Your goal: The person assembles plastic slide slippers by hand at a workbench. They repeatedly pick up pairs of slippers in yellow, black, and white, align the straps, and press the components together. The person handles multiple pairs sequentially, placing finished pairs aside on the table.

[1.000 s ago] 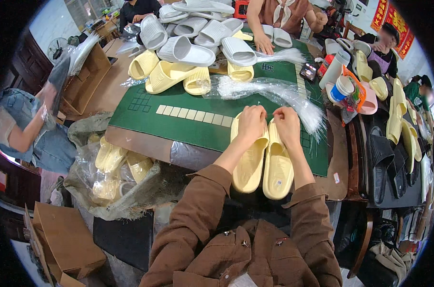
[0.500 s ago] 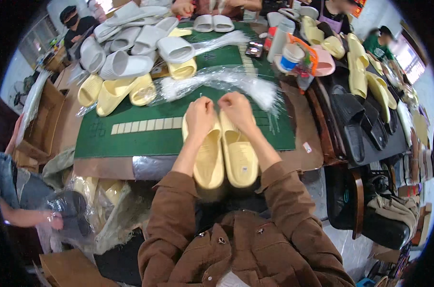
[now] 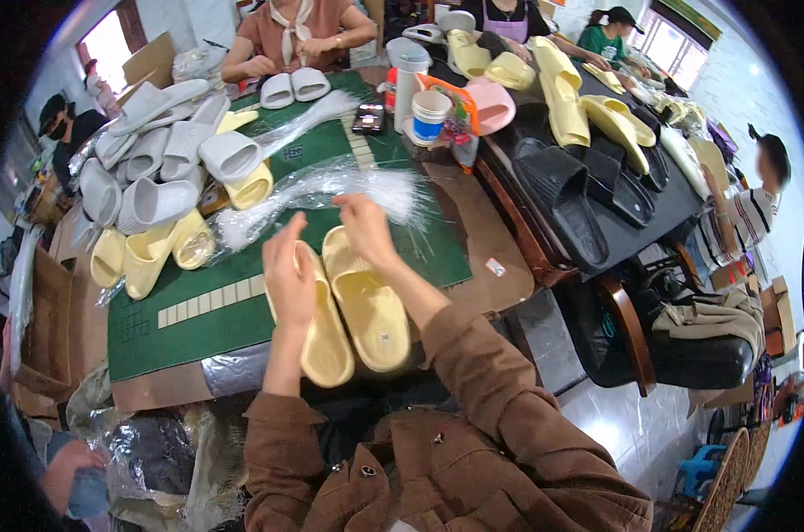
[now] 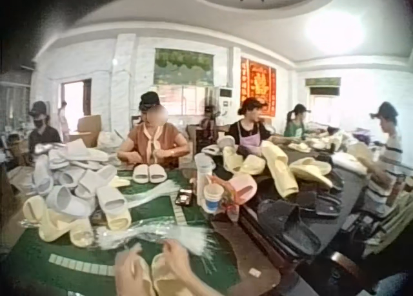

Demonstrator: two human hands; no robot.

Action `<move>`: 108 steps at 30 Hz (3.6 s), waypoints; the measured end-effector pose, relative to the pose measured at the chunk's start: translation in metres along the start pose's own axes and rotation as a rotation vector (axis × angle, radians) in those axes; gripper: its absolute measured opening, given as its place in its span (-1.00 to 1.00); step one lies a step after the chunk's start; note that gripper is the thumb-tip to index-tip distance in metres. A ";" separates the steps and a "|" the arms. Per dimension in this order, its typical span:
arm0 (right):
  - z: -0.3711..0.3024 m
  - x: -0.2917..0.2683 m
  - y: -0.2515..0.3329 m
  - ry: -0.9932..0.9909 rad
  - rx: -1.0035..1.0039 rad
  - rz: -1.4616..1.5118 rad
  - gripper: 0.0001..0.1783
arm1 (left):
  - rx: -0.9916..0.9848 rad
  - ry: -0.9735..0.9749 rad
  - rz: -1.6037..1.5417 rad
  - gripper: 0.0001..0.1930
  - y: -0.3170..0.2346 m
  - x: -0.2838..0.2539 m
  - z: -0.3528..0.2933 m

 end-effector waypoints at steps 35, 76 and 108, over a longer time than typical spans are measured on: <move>-0.033 -0.429 -0.078 0.058 0.379 -0.259 -0.50 | -0.306 0.400 0.732 -0.47 0.169 -0.222 -0.169; -0.082 -0.076 0.038 0.513 -0.077 -0.107 -0.58 | -0.208 0.589 0.398 -0.34 0.017 -0.063 -0.054; -0.077 -0.121 0.080 0.246 0.190 0.853 -0.73 | -0.269 0.302 -1.383 -0.67 -0.074 -0.054 -0.082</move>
Point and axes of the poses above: each hand's wrist, its own z-axis towards the middle knuckle, its own x-axis out of the palm, y = z × x, the point moved 2 cm from there along z, towards the middle knuckle, and after that the axes turned 7 degrees about y, right-handed, at the moved point
